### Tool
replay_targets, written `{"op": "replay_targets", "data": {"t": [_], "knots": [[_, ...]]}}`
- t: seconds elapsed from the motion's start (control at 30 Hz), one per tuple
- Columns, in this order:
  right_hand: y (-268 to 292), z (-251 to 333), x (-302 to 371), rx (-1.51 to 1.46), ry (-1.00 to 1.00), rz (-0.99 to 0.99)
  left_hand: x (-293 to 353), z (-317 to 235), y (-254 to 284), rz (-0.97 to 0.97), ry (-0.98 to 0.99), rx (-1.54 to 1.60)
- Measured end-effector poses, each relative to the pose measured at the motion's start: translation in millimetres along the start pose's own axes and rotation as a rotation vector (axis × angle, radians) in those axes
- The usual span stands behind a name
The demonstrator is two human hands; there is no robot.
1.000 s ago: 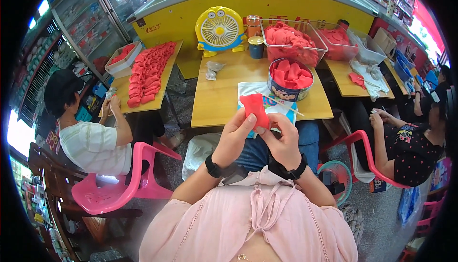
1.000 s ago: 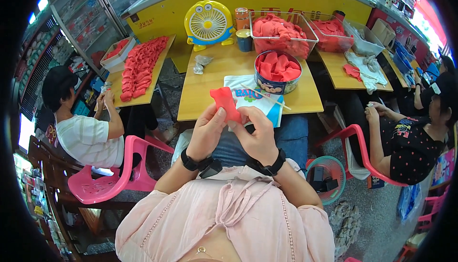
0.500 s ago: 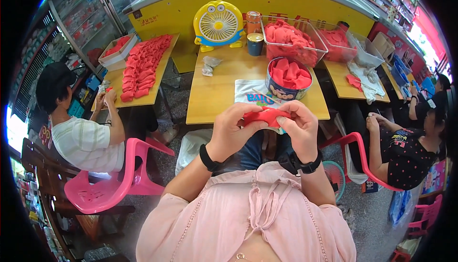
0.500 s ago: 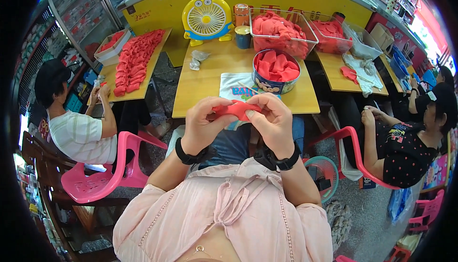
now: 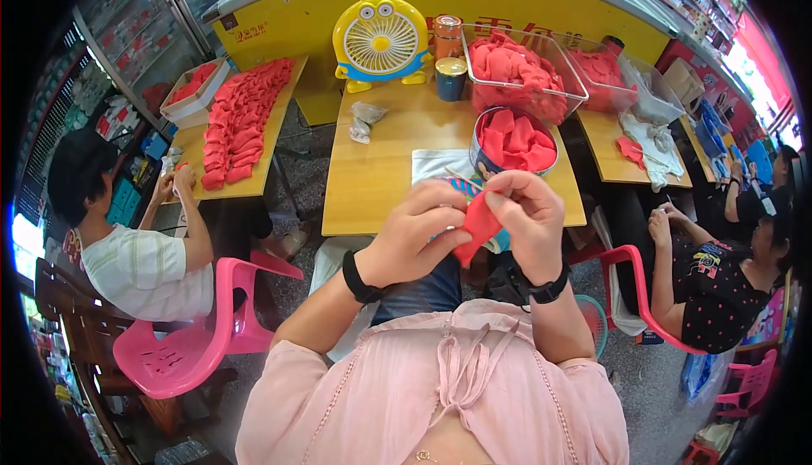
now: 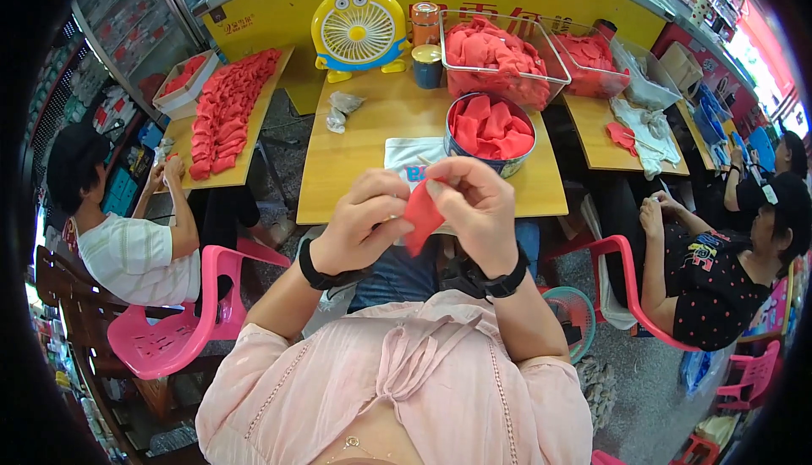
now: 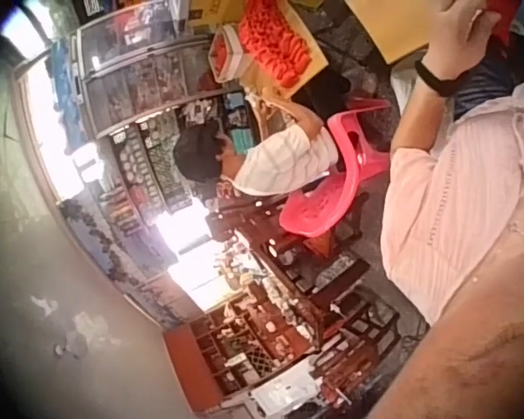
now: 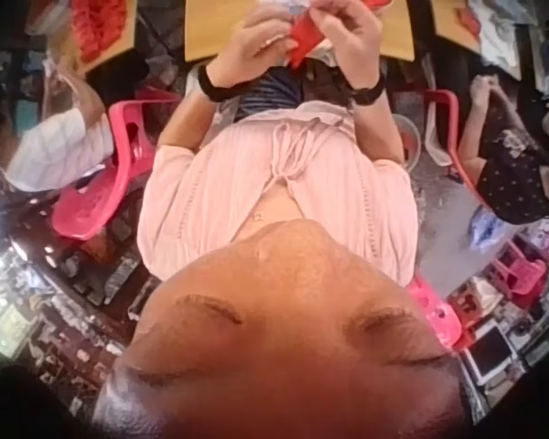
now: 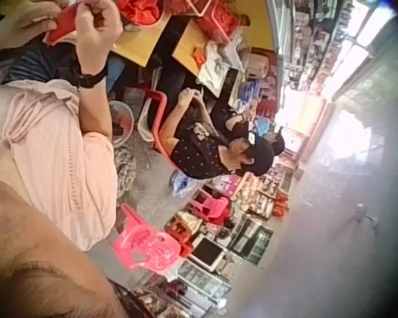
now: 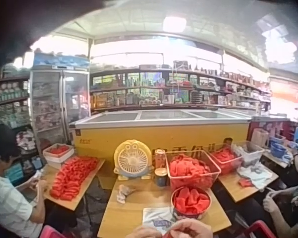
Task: The recorder is assembling small red leather or fabric components at a workshop table alongside other workers.
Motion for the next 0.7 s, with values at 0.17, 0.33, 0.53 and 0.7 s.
{"op": "replay_targets", "data": {"t": [0.17,0.33,0.53,0.7], "knots": [[8,-21,-20,-0.054,-0.045,-0.020,0,27,-4,-0.016,0.171,0.145],[11,-48,-32,-0.041,-0.029,-0.035,23,95,-5,-0.035,0.670,0.205],[6,-80,-38,-0.076,-0.246,0.024,30,96,5,-0.262,0.480,0.179],[5,-87,-36,-0.069,-0.239,0.164,17,90,-2,-0.142,0.368,0.006]]}}
Point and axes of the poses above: each hand's wrist, its own x-axis away from the middle knuckle, its own y-axis out of the back of the hand, z = x × y, the point moved 10 cm from there along -x, towards the middle knuckle, and after that the axes turned 4 degrees about x, right-handed, at the moved point
